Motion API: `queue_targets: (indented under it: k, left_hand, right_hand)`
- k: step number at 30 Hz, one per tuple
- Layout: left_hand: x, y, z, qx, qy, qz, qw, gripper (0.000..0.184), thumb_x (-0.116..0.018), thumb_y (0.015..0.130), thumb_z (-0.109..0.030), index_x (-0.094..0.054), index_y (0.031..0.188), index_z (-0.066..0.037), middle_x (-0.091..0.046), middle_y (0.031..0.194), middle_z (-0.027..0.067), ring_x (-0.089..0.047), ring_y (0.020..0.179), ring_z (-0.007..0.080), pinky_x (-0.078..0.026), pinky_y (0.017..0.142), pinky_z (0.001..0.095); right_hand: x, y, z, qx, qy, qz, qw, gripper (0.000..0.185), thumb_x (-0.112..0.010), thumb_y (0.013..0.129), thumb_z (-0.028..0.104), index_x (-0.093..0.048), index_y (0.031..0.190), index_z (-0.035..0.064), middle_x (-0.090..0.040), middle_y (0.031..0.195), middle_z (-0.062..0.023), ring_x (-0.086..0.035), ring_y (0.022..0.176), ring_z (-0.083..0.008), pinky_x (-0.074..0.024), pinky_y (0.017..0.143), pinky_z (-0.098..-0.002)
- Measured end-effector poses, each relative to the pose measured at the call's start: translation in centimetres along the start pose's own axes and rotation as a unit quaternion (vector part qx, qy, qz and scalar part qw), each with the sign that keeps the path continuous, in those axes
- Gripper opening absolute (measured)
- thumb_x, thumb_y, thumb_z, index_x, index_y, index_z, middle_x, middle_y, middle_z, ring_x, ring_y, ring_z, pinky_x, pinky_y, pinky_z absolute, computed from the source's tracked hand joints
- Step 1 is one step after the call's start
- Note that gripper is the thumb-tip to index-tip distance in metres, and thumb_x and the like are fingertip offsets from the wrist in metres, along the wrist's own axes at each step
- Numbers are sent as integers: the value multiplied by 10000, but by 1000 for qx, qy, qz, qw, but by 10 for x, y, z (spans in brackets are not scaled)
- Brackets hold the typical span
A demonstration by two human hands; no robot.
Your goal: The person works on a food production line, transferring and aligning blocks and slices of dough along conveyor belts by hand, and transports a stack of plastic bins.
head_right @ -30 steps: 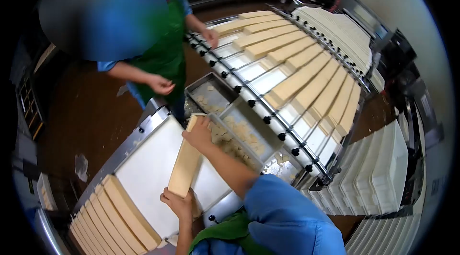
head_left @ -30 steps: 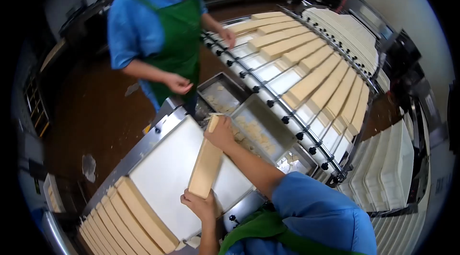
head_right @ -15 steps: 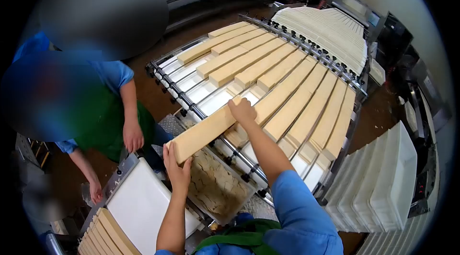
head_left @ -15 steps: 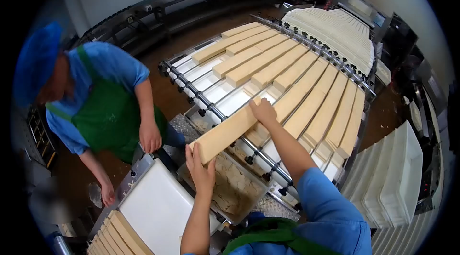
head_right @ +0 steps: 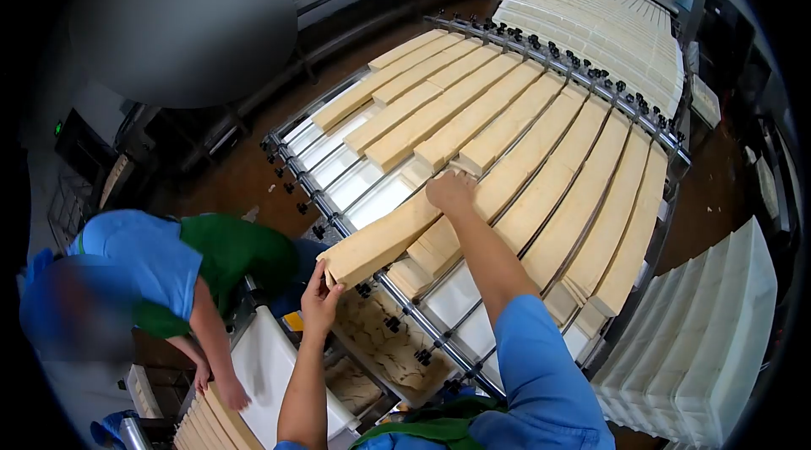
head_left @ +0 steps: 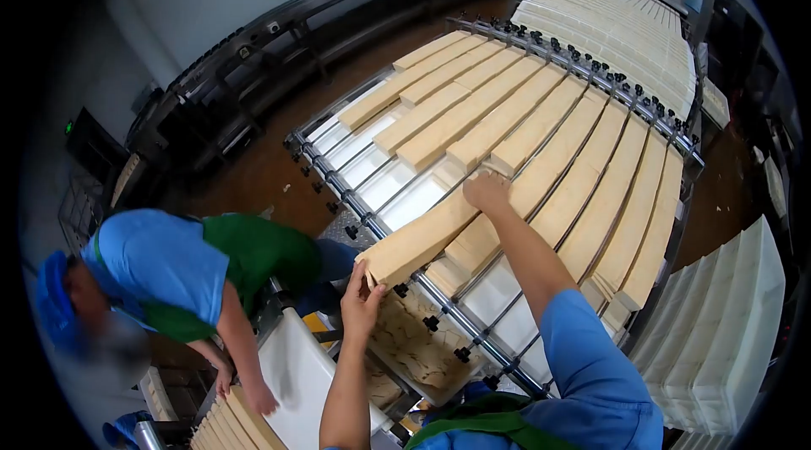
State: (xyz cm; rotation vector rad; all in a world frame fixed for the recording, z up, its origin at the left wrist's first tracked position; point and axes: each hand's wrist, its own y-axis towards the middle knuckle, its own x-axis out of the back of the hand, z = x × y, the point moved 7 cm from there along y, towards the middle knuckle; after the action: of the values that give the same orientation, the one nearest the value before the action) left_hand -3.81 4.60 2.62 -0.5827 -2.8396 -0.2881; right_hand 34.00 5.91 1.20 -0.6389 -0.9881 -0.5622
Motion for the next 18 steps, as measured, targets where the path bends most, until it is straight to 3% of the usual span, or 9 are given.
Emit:
queue_targets:
  k: [1,3,4,6,8,12,13,15,18]
  left_hand:
    - [-7,4,1,-8,-16,5,1000,629,-630,834,34,-368,1402,-40,-528,1244,115,-533,1078,146,-436,914,264]
    - [-26,13,6,6,-5,28,1000,620,-623,844,25,-356,1402,-19,-528,1241,107,-536,1075,148,-440,912,267]
    - [-39,17,5,-8,-36,30,999,601,-603,859,21,-349,1402,-6,-503,1281,112,-526,1087,150,-436,912,262]
    - [-66,25,0,63,-86,73,992,583,-578,871,23,-344,1404,-4,-465,1330,119,-505,1124,157,-421,923,257]
    - [-72,34,22,36,-18,73,997,565,-546,884,26,-338,1408,-9,-441,1360,108,-493,1150,156,-408,931,253]
    - [-65,34,1,-10,-14,39,999,555,-515,877,48,-351,1404,-14,-477,1331,108,-508,1134,163,-409,928,254]
    - [-61,31,-8,-12,-22,28,999,549,-493,871,60,-361,1399,-14,-489,1321,118,-517,1125,169,-412,926,257]
    - [-48,20,-19,8,17,-23,1000,543,-468,857,65,-376,1387,-7,-497,1313,132,-521,1128,183,-413,930,266]
    - [-27,-6,-4,11,22,-113,993,518,-424,817,50,-425,1335,34,-530,1276,171,-528,1147,223,-408,959,295]
  right_hand:
    - [-5,5,-3,-2,6,1,1000,569,-356,878,355,-464,1296,-16,-393,1398,-230,-349,1292,-381,-169,1076,-511]
    - [5,4,-2,21,-78,-144,986,570,-418,845,328,-467,1281,-37,-389,1401,-231,-341,1297,-359,-178,1075,-500]
    - [1,2,-4,17,-72,-144,987,570,-418,845,328,-467,1281,-37,-389,1401,-231,-341,1297,-359,-178,1075,-500]
    - [9,-22,13,86,-51,-215,972,539,-468,834,278,-481,1260,-52,-393,1376,-253,-319,1303,-366,-184,1071,-514]
    - [20,-62,38,133,17,-92,987,527,-505,828,281,-491,1255,-28,-397,1369,-240,-333,1291,-361,-198,1059,-531]
    - [-23,-146,85,336,122,-193,914,477,-544,823,285,-519,1241,55,-419,1363,-181,-400,1216,-344,-248,1008,-524]
    - [-29,-164,91,340,124,-192,912,477,-544,823,285,-519,1241,55,-419,1363,-181,-400,1216,-344,-248,1008,-524]
    - [-32,-202,108,445,149,-181,864,374,-555,806,209,-580,1159,88,-420,1367,-160,-405,1205,-341,-268,971,-514]
    - [-51,-197,102,398,91,-187,893,295,-542,786,147,-631,1064,105,-395,1390,-164,-393,1220,-343,-279,949,-501]
